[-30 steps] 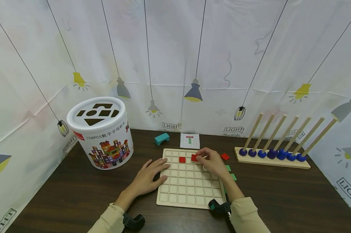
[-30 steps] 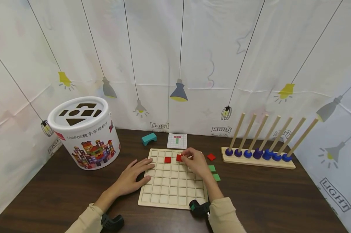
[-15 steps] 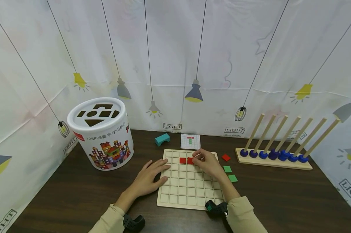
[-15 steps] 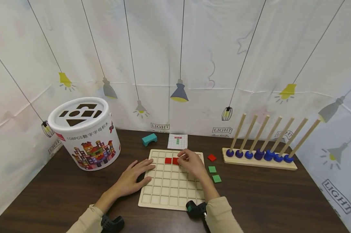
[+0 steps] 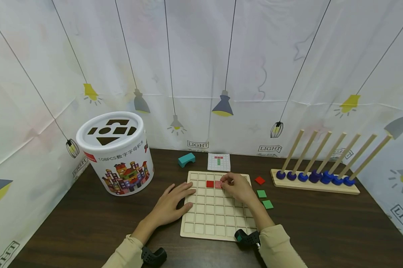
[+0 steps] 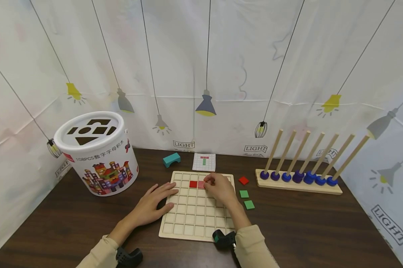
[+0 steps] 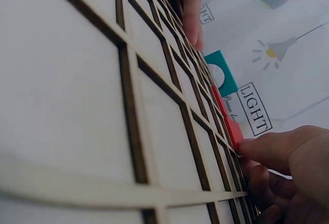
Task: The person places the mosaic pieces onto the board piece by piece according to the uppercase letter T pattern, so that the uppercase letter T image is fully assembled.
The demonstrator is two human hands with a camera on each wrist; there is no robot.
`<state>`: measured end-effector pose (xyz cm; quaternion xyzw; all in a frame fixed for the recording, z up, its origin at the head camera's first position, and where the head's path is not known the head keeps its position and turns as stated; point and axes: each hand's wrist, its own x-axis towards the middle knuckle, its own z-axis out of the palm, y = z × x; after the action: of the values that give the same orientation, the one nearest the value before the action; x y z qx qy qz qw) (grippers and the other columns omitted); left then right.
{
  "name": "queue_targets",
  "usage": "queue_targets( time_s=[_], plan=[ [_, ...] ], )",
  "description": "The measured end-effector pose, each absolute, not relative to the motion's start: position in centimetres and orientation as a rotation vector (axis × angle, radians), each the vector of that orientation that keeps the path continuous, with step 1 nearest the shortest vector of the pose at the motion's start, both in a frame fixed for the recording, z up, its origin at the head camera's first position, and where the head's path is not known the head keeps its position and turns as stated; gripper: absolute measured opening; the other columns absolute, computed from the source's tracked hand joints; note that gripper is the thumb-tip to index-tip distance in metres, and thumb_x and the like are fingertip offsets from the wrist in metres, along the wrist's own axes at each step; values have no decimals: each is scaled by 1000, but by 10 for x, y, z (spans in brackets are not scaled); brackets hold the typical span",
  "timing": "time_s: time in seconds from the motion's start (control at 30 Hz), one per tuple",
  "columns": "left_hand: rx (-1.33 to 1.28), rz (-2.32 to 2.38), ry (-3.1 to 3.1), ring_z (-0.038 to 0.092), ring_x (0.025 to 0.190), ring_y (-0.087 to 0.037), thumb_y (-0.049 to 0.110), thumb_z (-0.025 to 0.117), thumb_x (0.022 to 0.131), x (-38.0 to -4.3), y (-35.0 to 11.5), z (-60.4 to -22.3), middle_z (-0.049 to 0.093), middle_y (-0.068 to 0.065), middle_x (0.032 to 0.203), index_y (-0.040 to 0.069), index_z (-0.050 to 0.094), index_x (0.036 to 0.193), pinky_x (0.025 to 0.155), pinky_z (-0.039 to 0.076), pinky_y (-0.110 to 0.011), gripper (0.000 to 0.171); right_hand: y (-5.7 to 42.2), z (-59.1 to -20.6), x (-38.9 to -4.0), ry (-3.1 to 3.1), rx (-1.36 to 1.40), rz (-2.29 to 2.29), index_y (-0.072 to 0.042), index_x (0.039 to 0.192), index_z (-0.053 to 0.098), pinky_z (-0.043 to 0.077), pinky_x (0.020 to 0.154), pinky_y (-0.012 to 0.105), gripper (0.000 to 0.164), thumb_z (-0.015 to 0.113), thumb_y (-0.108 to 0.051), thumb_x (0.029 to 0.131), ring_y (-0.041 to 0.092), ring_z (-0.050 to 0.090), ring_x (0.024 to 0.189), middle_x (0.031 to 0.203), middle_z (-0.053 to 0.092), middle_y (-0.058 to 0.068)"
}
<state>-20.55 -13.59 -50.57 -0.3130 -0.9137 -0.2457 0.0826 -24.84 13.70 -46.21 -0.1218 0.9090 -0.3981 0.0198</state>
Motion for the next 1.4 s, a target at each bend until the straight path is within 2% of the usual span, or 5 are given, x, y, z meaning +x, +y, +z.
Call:
queue_targets(
  time_s=[0.33,0.63,0.83,1.1,1.4],
  plan=[
    [-938,-746,-2734,32,141,-23,45,49,96,-206,-135,-507,38,0,151,24,48,140,115,19,-56,49,139,-462,-247,2822,-388,-1243,-6,102,67,42,62,25,14,63,-13,90,13,52,74,86,62,3],
    [-933,-746,-2736,32,141,-21,45,50,96,-206,-136,-507,38,1,151,25,48,140,115,19,-55,49,147,-461,-247,2856,-382,-1331,-9,94,67,46,61,26,11,60,-17,92,16,58,74,86,68,6],
    [-936,-742,-2728,34,141,-24,45,50,96,-206,-136,-506,38,0,151,24,48,140,115,20,-56,48,162,-459,-250,2856,-343,-1348,-8,97,67,47,61,27,15,58,-19,93,15,58,72,87,68,9],
    [-940,-739,-2723,34,141,-24,44,49,96,-206,-136,-506,38,0,151,24,48,140,115,20,-56,48,187,-457,-255,2928,-216,-1269,-9,100,66,46,63,27,18,54,-22,94,16,58,77,92,67,8],
    [-941,-737,-2718,35,140,-24,44,50,96,-205,-136,-506,39,-1,151,23,49,140,114,20,-57,48,216,-452,-255,3057,-112,-1167,-4,105,64,46,65,31,22,57,-21,94,23,59,79,90,65,12]
  ],
)
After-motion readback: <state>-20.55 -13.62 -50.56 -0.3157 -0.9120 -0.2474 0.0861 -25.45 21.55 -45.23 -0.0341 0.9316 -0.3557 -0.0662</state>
